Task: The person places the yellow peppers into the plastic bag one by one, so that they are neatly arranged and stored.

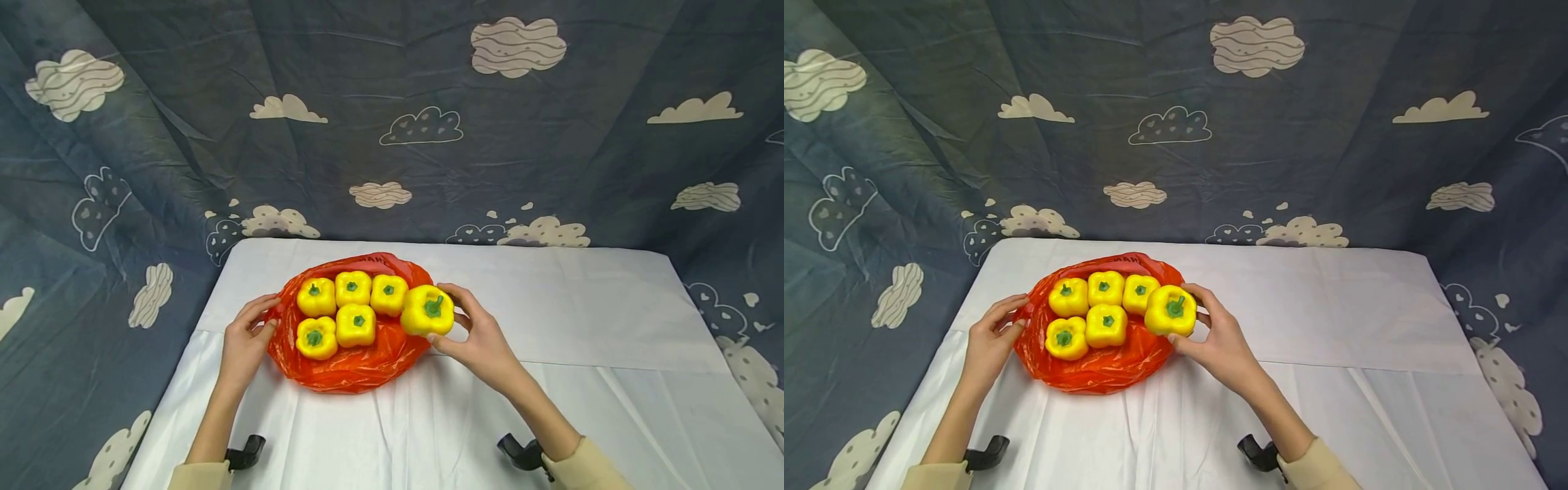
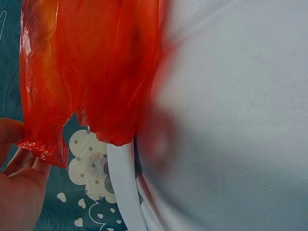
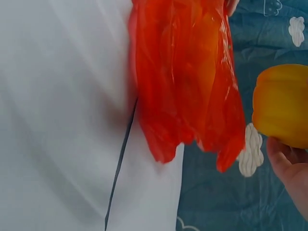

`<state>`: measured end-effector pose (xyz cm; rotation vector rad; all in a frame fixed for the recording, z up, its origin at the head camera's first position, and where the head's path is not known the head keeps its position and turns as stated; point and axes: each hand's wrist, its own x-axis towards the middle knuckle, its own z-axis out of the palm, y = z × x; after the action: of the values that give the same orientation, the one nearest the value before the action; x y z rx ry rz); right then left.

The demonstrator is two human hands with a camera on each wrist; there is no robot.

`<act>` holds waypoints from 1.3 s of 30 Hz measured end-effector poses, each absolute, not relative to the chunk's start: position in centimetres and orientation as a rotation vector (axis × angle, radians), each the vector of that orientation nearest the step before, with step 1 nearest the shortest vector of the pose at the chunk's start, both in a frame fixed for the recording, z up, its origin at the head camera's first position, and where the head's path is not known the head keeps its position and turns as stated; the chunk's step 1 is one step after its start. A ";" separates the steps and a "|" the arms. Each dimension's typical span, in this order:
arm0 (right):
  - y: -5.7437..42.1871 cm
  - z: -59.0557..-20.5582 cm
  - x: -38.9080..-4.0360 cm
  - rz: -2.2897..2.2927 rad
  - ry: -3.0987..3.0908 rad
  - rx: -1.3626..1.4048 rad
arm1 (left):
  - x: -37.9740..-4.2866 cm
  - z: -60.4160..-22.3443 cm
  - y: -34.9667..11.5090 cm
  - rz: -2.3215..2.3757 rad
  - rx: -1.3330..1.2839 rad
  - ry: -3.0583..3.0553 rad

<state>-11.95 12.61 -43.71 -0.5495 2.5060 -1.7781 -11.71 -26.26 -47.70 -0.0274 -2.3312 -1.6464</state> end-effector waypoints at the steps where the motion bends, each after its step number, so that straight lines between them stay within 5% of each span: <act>1: 12.3 -43.7 -12.0 -1.769 2.506 -0.560 | -11.7 -47.7 -26.3 -1.643 -0.028 -2.332; 20: 8.2 -44.8 -13.5 -1.362 2.697 -0.706 | -11.6 -47.6 -26.4 -1.649 -0.035 -2.332; 39: 7.8 -47.0 -13.7 -1.244 2.736 -0.571 | -11.4 -47.7 -26.4 -1.671 -0.041 -2.311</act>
<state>-13.72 7.78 -47.02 -0.5712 2.7355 -1.2438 -11.42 -26.41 -47.75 -0.0414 -2.3114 -1.6708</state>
